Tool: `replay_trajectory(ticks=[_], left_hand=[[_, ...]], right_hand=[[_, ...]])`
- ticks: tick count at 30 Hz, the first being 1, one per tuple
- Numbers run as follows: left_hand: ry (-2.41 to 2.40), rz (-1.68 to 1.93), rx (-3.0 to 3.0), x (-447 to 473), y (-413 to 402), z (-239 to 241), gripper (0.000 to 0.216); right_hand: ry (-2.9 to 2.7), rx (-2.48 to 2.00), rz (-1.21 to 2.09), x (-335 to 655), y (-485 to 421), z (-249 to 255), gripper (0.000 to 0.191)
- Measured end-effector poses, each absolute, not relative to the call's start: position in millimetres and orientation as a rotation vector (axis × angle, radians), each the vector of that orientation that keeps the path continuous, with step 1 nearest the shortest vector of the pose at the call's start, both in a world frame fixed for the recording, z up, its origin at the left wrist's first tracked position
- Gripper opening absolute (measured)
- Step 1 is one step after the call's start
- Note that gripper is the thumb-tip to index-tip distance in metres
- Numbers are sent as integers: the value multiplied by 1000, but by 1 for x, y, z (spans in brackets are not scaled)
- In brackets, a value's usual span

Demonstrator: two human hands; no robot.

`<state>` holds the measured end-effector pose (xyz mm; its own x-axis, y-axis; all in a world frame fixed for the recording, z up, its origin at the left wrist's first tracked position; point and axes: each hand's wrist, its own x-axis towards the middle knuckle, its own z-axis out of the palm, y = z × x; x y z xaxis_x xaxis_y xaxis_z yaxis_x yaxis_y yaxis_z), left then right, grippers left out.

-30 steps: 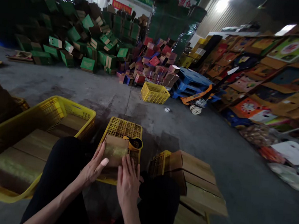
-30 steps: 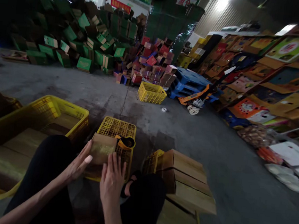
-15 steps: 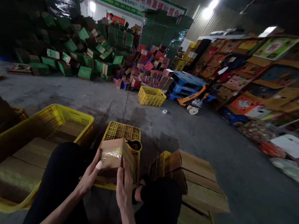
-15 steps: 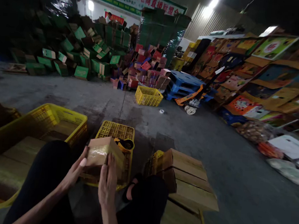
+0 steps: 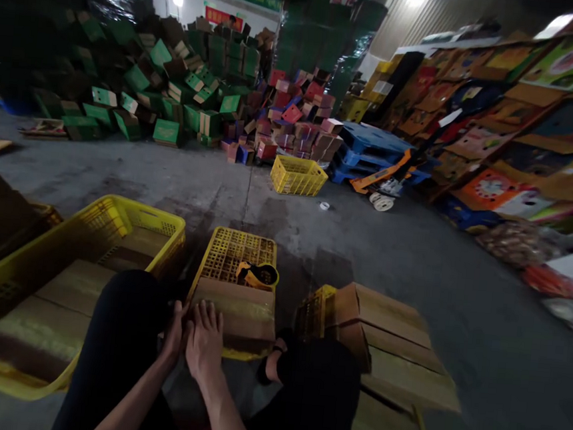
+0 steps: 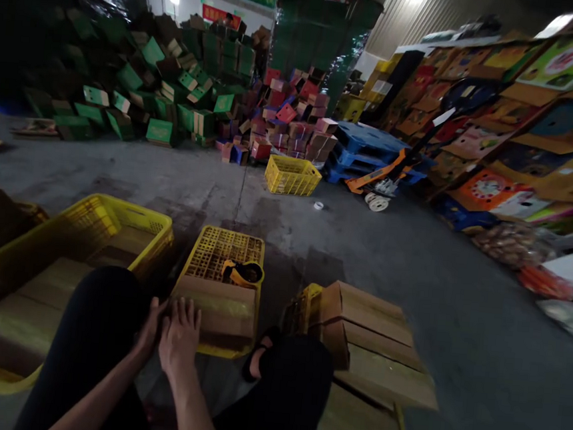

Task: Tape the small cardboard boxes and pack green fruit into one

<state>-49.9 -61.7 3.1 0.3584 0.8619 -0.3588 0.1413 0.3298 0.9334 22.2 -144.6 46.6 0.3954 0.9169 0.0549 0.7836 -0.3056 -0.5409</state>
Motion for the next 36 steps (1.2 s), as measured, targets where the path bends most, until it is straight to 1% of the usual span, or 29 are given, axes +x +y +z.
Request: replay_trajectory(ticks=[3,7,12,15,20,23,27,33,36], left_hand=[[1091,664,1331,-54,-72,-2,73],[928,667,1860,-48,-82,-13,73],[1034,533,2360,-43,-91,-19,64],[1052,567,2550,-45,-98,-18,65],[1042,658,2699,-39,-107,-19,69],[949,640,2746,-25,-111,-15,62],[674,594,2779,10,-119,-5,52],[455,529,2811,64,-130,2,52],[365,469,2831,78,-132,1,53]], right_hand=[[-1474,-2165,378,24,-144,37,46],[-1493,-2209,365,48,-164,41,49],[-1369,-2432,251,90,-210,46,52],[-1245,-2542,145,113,-233,38,56],[-1040,-2524,-24,125,-244,15,65],[-990,-2437,-58,124,-242,6,68],[-881,-2317,-7,126,-243,4,69],[-691,-2203,186,128,-246,5,76],[-702,-2243,151,127,-246,-1,74]])
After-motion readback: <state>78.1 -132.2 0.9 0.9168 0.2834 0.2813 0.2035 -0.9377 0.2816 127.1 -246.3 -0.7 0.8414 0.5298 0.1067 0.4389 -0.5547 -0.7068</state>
